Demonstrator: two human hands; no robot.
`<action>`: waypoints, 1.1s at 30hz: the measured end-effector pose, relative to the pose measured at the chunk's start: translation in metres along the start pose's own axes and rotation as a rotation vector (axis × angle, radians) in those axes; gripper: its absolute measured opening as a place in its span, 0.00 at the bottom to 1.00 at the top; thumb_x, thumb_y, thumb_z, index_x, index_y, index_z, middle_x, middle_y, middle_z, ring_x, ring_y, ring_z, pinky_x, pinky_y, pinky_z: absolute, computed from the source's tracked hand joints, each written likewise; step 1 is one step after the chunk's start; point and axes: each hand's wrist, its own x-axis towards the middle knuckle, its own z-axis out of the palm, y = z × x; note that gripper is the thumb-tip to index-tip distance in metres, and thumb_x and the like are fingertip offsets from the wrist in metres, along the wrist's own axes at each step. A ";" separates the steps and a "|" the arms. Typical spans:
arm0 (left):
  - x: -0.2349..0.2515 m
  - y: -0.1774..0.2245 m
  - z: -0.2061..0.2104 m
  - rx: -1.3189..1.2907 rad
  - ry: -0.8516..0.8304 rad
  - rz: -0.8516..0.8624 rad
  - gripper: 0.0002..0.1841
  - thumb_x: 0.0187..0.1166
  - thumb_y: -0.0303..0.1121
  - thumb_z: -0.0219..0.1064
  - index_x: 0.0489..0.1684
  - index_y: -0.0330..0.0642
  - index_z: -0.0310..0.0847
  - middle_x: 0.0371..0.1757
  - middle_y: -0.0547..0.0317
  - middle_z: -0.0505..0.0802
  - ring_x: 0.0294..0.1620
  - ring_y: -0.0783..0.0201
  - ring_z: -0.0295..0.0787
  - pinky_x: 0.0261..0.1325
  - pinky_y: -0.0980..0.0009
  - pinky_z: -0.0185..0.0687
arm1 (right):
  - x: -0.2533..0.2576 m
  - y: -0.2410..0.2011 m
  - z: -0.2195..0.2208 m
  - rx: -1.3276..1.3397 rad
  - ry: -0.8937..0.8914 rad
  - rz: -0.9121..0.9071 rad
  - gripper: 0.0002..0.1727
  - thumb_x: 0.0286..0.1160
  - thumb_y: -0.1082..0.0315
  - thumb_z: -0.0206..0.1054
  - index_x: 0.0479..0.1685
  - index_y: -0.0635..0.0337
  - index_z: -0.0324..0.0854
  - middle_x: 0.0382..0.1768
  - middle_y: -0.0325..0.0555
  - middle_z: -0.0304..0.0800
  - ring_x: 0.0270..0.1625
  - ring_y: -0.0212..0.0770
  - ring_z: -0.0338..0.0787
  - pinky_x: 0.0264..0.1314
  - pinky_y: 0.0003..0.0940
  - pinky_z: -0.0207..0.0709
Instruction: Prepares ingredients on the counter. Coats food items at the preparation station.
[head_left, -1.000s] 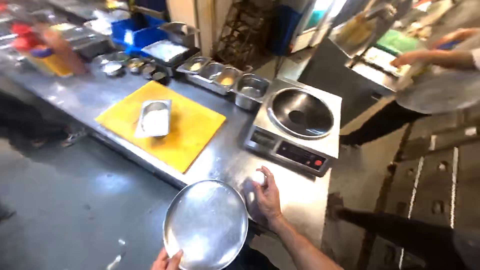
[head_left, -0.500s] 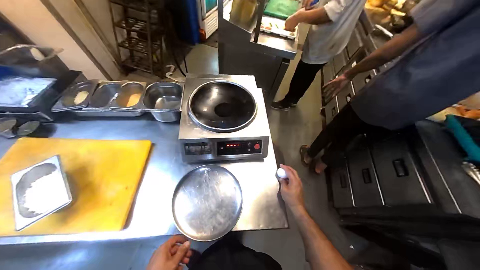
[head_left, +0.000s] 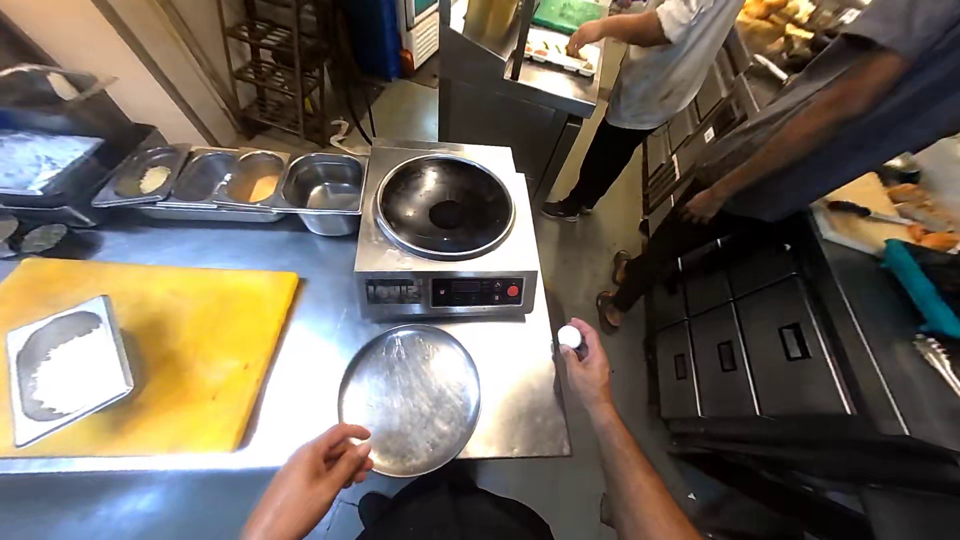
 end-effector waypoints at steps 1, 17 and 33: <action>0.004 0.010 0.005 -0.024 -0.001 0.023 0.15 0.83 0.39 0.64 0.60 0.41 0.83 0.36 0.61 0.96 0.36 0.65 0.96 0.45 0.69 0.94 | -0.001 -0.013 0.000 0.154 -0.021 0.063 0.30 0.77 0.77 0.66 0.80 0.60 0.68 0.64 0.52 0.87 0.57 0.44 0.92 0.60 0.43 0.88; 0.091 0.023 0.043 -0.351 -0.040 -0.001 0.22 0.74 0.26 0.77 0.67 0.33 0.82 0.48 0.46 0.96 0.44 0.55 0.97 0.54 0.60 0.94 | -0.026 -0.106 0.142 0.027 -0.982 -0.164 0.24 0.67 0.66 0.76 0.67 0.47 0.87 0.46 0.42 0.96 0.42 0.36 0.95 0.50 0.42 0.90; 0.093 0.018 0.036 0.304 0.137 0.105 0.23 0.72 0.36 0.78 0.67 0.45 0.86 0.48 0.56 0.96 0.41 0.64 0.94 0.54 0.60 0.91 | -0.008 -0.110 0.158 -0.176 -1.052 -0.674 0.25 0.66 0.78 0.69 0.66 0.51 0.87 0.61 0.44 0.92 0.62 0.42 0.92 0.68 0.45 0.84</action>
